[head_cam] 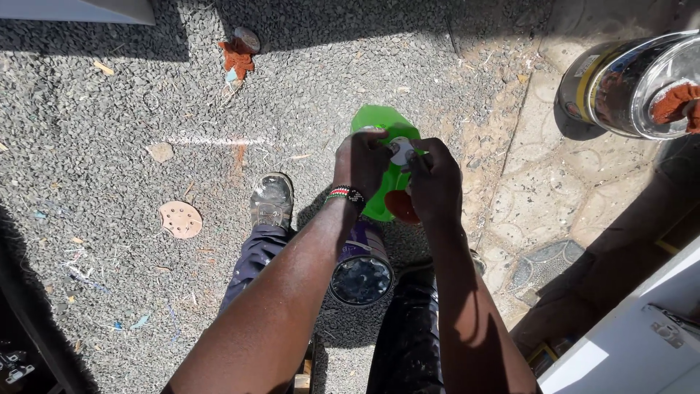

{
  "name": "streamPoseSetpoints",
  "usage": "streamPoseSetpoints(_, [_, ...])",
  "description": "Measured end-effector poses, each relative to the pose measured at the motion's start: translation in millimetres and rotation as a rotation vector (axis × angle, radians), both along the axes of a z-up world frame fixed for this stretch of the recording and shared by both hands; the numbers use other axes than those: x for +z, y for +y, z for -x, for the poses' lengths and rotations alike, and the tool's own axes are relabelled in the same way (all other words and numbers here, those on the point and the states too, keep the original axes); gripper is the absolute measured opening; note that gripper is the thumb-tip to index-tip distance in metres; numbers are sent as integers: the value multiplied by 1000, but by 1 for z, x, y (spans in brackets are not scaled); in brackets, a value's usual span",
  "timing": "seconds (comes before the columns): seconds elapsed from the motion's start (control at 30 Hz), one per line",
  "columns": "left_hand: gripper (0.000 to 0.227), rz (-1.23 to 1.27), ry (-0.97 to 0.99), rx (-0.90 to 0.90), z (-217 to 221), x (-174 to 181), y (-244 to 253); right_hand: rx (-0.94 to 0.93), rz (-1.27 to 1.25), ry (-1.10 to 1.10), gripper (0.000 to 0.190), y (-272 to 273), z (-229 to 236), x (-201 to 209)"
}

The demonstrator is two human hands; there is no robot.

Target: Preparing paint or adhesive and applying it to furniture panels using a sponge

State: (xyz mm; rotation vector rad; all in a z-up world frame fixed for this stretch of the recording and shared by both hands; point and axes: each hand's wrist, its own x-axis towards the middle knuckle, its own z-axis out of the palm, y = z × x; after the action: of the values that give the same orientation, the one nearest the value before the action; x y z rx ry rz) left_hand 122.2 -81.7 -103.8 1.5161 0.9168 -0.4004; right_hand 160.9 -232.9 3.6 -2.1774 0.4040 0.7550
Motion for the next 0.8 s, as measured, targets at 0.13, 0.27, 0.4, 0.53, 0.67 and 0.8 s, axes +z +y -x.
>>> streamPoseSetpoints(0.13, [14,-76,148,-133,-14,31,17,-106,2,30,17,2,-7,-31])
streamPoseSetpoints(0.27, [34,38,265,53,31,35,10,-526,-281,170,17,-22,16,-78])
streamPoseSetpoints(0.4, [36,247,172,11,118,11,-30,-1037,-567,310,24,-62,61,-97])
streamPoseSetpoints(0.53, [48,277,10,-43,100,119,-33,450,313,-38,114,-50,107,-87])
streamPoseSetpoints(0.67, [32,238,-173,143,99,101,-37,-846,-338,109,14,16,114,-45])
streamPoseSetpoints(0.8, [27,307,-146,414,91,78,-5,-161,265,-45,44,-19,137,-112])
